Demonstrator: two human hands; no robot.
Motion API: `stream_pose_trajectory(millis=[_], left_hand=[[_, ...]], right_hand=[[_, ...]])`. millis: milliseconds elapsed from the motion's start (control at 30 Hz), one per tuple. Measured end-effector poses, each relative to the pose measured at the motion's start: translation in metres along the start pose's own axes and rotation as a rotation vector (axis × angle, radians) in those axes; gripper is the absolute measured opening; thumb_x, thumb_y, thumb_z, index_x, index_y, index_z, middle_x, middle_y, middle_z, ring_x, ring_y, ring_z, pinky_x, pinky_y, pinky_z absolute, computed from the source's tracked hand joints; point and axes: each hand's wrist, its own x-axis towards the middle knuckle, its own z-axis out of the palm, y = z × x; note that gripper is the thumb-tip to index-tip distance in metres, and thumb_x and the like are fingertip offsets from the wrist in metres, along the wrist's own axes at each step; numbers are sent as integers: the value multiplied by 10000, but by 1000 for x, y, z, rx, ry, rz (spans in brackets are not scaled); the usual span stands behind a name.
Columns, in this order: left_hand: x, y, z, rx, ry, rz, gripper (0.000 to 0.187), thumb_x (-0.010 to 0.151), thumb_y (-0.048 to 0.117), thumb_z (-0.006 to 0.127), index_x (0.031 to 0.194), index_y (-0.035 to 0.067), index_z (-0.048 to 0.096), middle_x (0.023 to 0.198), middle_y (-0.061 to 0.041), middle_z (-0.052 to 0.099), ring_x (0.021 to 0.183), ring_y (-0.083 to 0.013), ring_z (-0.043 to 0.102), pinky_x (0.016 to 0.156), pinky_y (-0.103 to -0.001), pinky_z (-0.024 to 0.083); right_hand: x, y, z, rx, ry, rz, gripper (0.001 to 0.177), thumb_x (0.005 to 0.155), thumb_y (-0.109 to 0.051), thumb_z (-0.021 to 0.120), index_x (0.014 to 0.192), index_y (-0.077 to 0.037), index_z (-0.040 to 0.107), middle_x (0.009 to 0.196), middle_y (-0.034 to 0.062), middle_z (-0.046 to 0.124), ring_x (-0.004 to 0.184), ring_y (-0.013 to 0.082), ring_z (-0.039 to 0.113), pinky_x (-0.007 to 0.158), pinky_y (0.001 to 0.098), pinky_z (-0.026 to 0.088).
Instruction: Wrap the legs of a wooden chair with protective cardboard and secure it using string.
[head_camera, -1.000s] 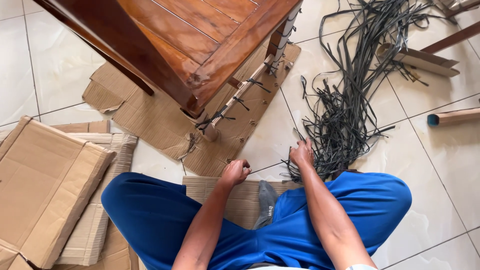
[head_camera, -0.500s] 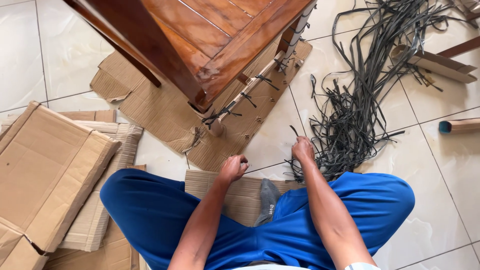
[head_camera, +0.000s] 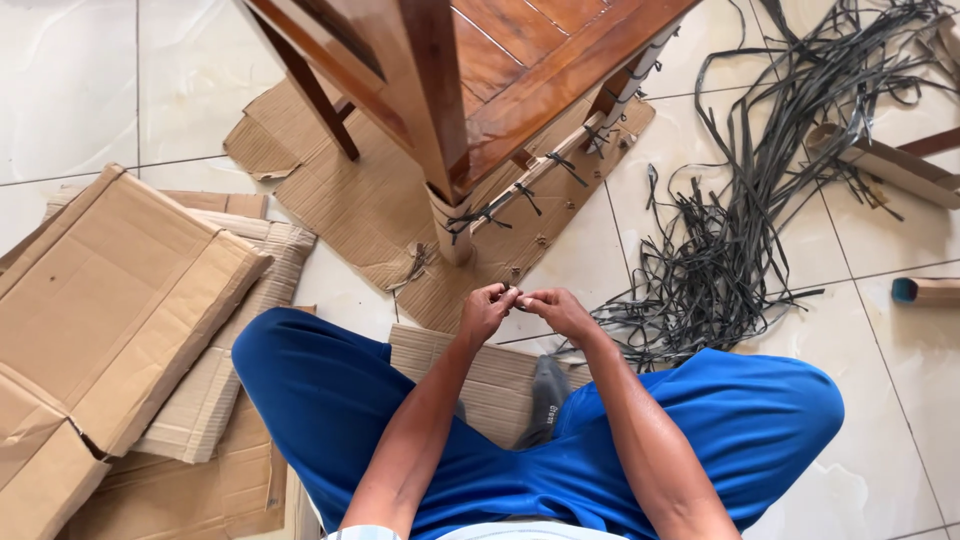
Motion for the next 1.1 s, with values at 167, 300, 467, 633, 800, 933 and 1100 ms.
stream_pose_trajectory(millis=[167, 300, 467, 633, 800, 933, 1100], left_hand=[[-6, 12, -4, -279, 80, 31, 178, 961, 226, 710, 942, 79, 809, 701, -95, 713, 605, -105, 623, 562, -212, 541], [-7, 25, -18, -426, 265, -24, 286, 1002, 267, 623, 919, 43, 782, 660, -70, 655, 535, -105, 586, 467, -212, 512], [1, 19, -43, -600, 424, -75, 333, 1014, 354, 552, 861, 102, 707, 751, -35, 648, 563, -84, 597, 483, -180, 504], [8, 19, -59, -777, 483, -147, 295, 1056, 375, 474, 913, 169, 629, 798, -30, 724, 571, -112, 676, 491, -205, 541], [6, 22, -67, -813, 653, -121, 346, 1061, 416, 472, 955, 150, 665, 716, 6, 623, 548, -109, 637, 497, -215, 568], [13, 15, -82, -831, 758, -61, 328, 1065, 384, 493, 930, 146, 673, 677, -11, 587, 528, -119, 622, 476, -235, 560], [11, 21, -90, -845, 921, 60, 310, 1075, 347, 503, 978, 126, 696, 723, 21, 607, 624, -58, 665, 553, -172, 596]], right_hand=[[14, 30, 4, -69, -50, -68, 346, 874, -188, 790, 1198, -113, 694, 1076, 100, 769, 1003, 186, 688, 933, 373, 552], [-2, 20, 0, -702, -55, -42, 281, 937, -480, 645, 1038, -249, 771, 867, 103, 766, 980, 364, 719, 927, 500, 533], [3, 45, -9, -758, 22, 22, 404, 896, -632, 628, 927, -265, 793, 807, 87, 756, 968, 377, 723, 907, 496, 545], [-8, 24, -4, -754, 52, 73, 466, 853, -636, 664, 925, -191, 782, 813, 141, 738, 1016, 424, 704, 907, 540, 531], [-6, 25, -8, -822, 166, 76, 389, 889, -601, 634, 866, -251, 800, 861, 154, 762, 1028, 419, 711, 891, 533, 555], [2, 38, -17, -837, 227, 81, 372, 869, -614, 659, 913, -272, 797, 886, 146, 767, 1053, 405, 712, 899, 519, 560], [-8, 22, -11, -840, 243, 119, 367, 888, -552, 644, 948, -227, 805, 960, 180, 773, 1106, 425, 698, 943, 535, 546]])
